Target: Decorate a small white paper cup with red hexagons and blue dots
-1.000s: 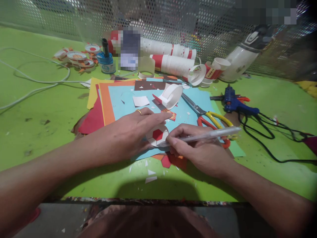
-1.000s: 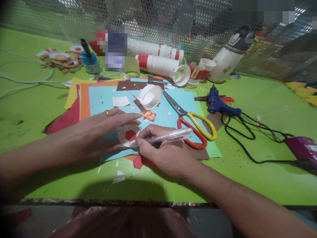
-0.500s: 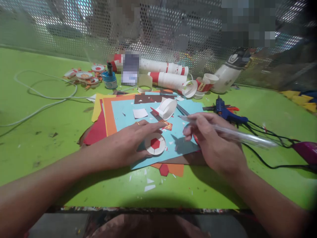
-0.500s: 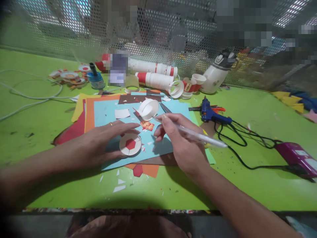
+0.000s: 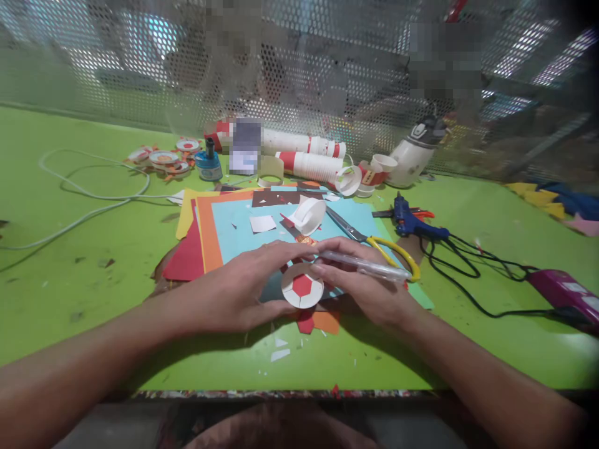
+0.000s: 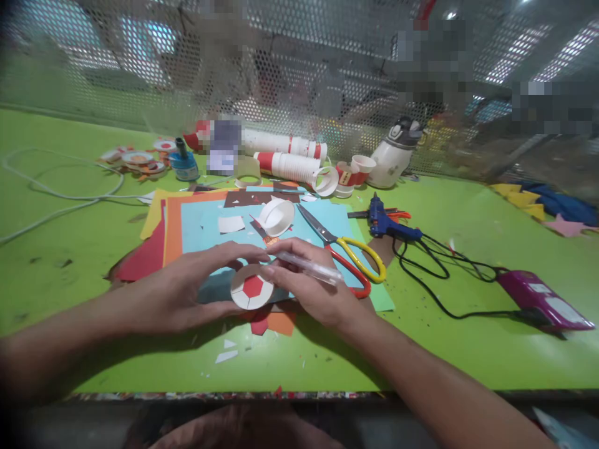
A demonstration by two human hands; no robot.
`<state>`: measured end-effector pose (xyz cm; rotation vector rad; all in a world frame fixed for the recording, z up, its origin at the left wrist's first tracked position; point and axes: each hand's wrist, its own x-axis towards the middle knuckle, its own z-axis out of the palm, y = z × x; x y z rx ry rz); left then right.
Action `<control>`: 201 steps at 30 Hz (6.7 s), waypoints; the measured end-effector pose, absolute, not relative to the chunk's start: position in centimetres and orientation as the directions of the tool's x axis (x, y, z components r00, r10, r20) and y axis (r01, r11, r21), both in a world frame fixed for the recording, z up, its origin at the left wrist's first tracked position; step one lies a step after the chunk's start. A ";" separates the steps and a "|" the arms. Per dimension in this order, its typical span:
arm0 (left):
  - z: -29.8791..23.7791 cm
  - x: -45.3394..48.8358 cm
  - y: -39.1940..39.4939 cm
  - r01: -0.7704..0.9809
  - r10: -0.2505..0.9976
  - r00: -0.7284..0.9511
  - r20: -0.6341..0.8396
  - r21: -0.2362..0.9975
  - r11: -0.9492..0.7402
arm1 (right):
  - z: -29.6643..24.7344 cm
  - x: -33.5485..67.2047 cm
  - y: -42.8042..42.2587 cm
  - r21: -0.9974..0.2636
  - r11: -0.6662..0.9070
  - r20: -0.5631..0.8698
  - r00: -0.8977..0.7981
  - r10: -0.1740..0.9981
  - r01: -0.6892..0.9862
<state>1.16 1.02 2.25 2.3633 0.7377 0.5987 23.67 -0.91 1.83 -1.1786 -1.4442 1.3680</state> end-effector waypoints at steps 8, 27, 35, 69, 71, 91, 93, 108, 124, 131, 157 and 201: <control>1.0 1.7 1.2 0.424 0.654 0.616 0.439 0.514 -0.745 | 1.8 22.7 -1.5 -0.985 -0.133 -0.120 -0.118 0.986 -0.112; 2.5 0.8 1.2 0.388 0.662 0.739 0.128 0.722 -0.573 | 1.8 23.8 -1.6 -0.993 -0.106 -0.113 -0.254 0.960 0.043; 2.1 0.9 1.5 0.328 0.653 0.697 0.298 0.677 -0.659 | 1.3 23.3 -1.5 -0.967 -0.223 -0.183 -0.269 0.946 -0.126; 1.8 0.5 3.6 0.495 0.684 0.726 0.071 0.637 -0.592 | 0.7 23.4 -2.0 -0.986 -0.117 -0.144 -0.266 0.953 0.117; 1.6 0.5 3.6 0.489 0.691 0.719 0.077 0.650 -0.581 | 0.6 23.4 -2.0 -0.980 -0.117 -0.156 -0.256 0.954 0.158; 1.8 0.9 3.4 0.538 0.762 0.647 -0.032 0.727 -0.426 | 0.4 23.3 -2.1 -0.960 -0.125 -0.184 -0.232 0.955 0.249; 1.9 0.9 3.4 0.540 0.765 0.643 -0.039 0.731 -0.416 | 0.4 23.3 -2.0 -0.960 -0.136 -0.193 -0.230 0.954 0.243; 1.9 1.0 3.5 0.540 0.757 0.652 -0.033 0.721 -0.433 | 0.5 23.2 -2.1 -0.958 -0.106 -0.168 -0.224 0.960 0.266; 2.0 1.0 3.5 0.551 0.752 0.657 -0.048 0.711 -0.436 | 0.5 23.2 -2.1 -0.949 -0.098 -0.170 -0.222 0.960 0.300; 2.1 1.1 3.6 0.551 0.754 0.655 -0.047 0.713 -0.434 | 0.5 23.2 -2.2 -0.950 -0.085 -0.158 -0.226 0.961 0.302; 2.1 1.1 3.5 0.575 0.757 0.651 -0.050 0.684 -0.449 | 0.7 23.1 -2.0 -0.945 -0.111 -0.180 -0.207 0.962 0.308; 2.0 0.9 3.2 0.539 0.714 0.699 0.029 0.636 -0.553 | 1.0 23.1 -2.1 -0.896 -0.078 -0.179 -0.195 0.965 0.438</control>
